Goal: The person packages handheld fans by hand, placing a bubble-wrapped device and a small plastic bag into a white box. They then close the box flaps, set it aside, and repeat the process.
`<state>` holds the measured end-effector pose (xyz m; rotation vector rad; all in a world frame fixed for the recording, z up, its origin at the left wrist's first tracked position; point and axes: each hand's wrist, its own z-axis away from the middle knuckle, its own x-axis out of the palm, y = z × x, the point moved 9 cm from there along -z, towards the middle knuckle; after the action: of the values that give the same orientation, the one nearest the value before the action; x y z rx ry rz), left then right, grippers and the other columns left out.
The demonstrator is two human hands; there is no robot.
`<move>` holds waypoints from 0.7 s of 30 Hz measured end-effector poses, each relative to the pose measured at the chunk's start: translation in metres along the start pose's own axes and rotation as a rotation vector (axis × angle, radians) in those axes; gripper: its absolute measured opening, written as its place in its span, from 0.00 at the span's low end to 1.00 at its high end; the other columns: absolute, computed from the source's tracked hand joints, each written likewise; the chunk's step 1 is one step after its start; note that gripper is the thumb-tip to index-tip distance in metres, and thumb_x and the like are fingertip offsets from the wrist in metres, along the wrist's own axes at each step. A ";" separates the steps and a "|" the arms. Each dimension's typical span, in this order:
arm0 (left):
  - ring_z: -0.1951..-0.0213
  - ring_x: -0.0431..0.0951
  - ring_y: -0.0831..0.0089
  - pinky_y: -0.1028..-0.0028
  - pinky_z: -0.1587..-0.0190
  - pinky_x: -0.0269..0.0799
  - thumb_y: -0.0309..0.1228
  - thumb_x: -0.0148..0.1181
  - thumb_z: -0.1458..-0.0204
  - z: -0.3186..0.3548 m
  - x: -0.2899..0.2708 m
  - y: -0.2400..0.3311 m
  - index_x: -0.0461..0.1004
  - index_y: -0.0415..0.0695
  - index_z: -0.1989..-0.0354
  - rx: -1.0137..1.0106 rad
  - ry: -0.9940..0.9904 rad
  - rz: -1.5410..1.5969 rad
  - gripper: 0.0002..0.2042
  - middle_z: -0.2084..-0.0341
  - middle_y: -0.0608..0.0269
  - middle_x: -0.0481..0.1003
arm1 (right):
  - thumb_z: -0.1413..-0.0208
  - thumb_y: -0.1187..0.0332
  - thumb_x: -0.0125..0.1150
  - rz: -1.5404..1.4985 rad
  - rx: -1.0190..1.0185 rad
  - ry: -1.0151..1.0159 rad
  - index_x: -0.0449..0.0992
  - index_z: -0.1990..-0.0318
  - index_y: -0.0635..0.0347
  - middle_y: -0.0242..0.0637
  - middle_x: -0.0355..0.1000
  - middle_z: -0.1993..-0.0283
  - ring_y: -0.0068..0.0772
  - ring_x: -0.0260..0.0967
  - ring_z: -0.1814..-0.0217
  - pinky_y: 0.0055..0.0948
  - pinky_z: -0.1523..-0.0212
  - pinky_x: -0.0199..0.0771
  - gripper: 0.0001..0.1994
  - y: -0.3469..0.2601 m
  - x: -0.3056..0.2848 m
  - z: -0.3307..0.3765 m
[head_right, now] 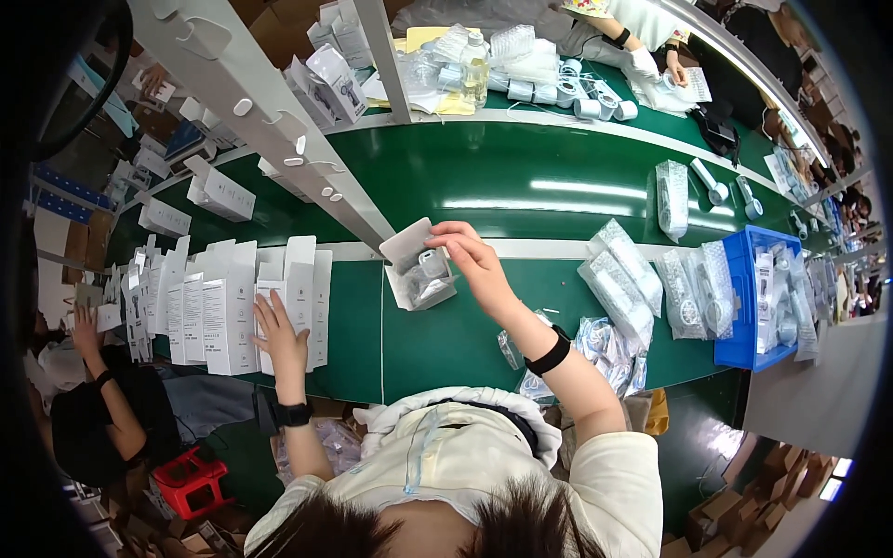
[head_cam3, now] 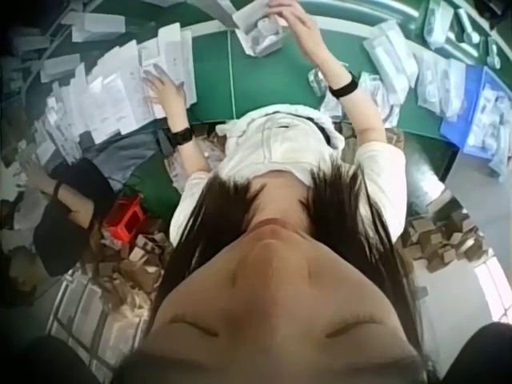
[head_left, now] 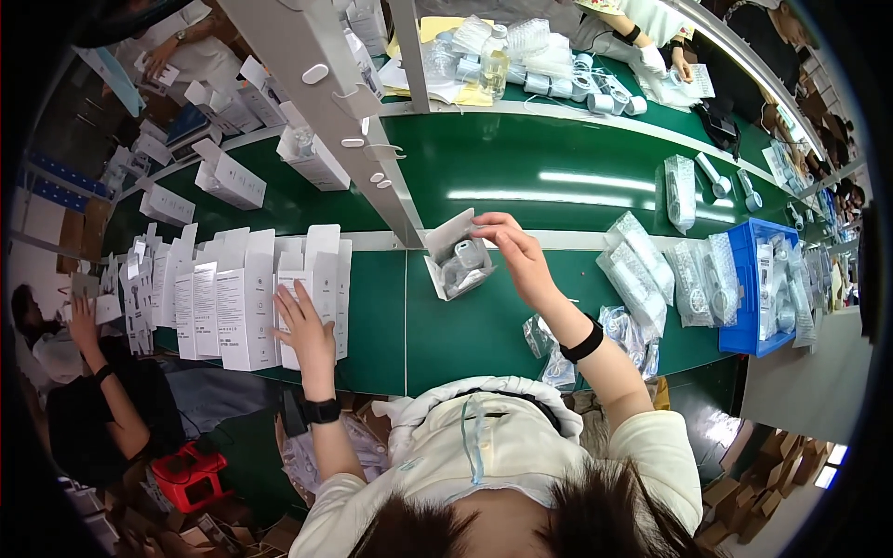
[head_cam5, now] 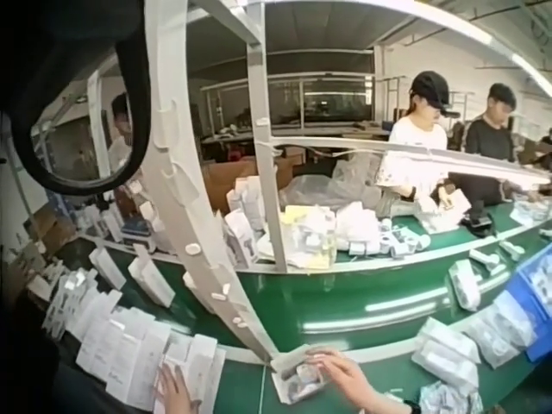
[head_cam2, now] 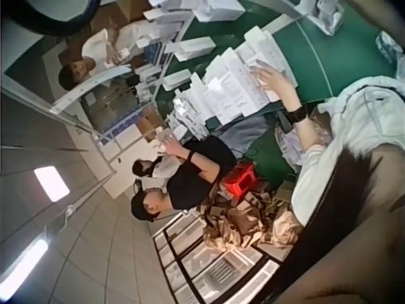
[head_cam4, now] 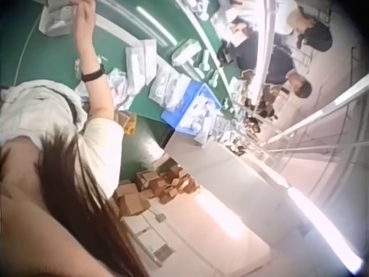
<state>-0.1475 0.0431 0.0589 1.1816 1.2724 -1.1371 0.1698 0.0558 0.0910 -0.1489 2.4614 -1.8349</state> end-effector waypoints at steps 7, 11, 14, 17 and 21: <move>0.40 0.45 0.45 0.45 0.46 0.49 0.31 0.66 0.66 0.087 0.023 0.075 0.42 0.39 0.39 0.139 -0.146 0.460 0.46 0.41 0.39 0.42 | 0.52 0.78 0.43 -0.622 0.057 0.245 0.64 0.55 0.60 0.34 0.64 0.65 0.32 0.59 0.52 0.41 0.41 0.52 0.15 -0.008 -0.011 0.007; 0.41 0.47 0.43 0.48 0.47 0.52 0.38 0.65 0.63 0.090 0.059 0.084 0.42 0.37 0.40 0.096 -0.357 0.415 0.45 0.42 0.37 0.44 | 0.55 0.80 0.40 -0.723 -0.060 0.158 0.62 0.56 0.57 0.30 0.60 0.76 0.29 0.59 0.59 0.44 0.41 0.53 0.16 -0.019 -0.009 0.009; 0.42 0.48 0.43 0.50 0.47 0.53 0.42 0.64 0.61 0.076 0.074 0.083 0.42 0.37 0.40 0.086 -0.404 0.467 0.45 0.42 0.37 0.45 | 0.56 0.80 0.39 -0.767 -0.119 0.136 0.62 0.59 0.56 0.28 0.55 0.81 0.28 0.57 0.64 0.46 0.41 0.52 0.15 -0.040 -0.004 0.005; 0.42 0.50 0.44 0.53 0.47 0.54 0.45 0.62 0.60 0.061 0.085 0.070 0.42 0.36 0.40 0.087 -0.375 0.564 0.44 0.43 0.37 0.46 | 0.54 0.76 0.42 -0.793 -0.170 0.068 0.62 0.59 0.53 0.29 0.55 0.79 0.28 0.55 0.65 0.50 0.41 0.50 0.13 -0.069 0.002 0.004; 0.46 0.57 0.46 0.58 0.47 0.57 0.44 0.62 0.59 0.037 0.100 0.038 0.48 0.34 0.42 -0.005 -0.274 0.648 0.41 0.47 0.38 0.55 | 0.54 0.70 0.45 -0.860 -0.181 0.130 0.61 0.59 0.52 0.31 0.56 0.75 0.31 0.55 0.62 0.53 0.41 0.48 0.12 -0.094 0.009 -0.002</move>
<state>-0.1074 0.0127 -0.0423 1.2554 0.6090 -0.7715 0.1641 0.0304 0.1817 -1.3124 2.9044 -1.8642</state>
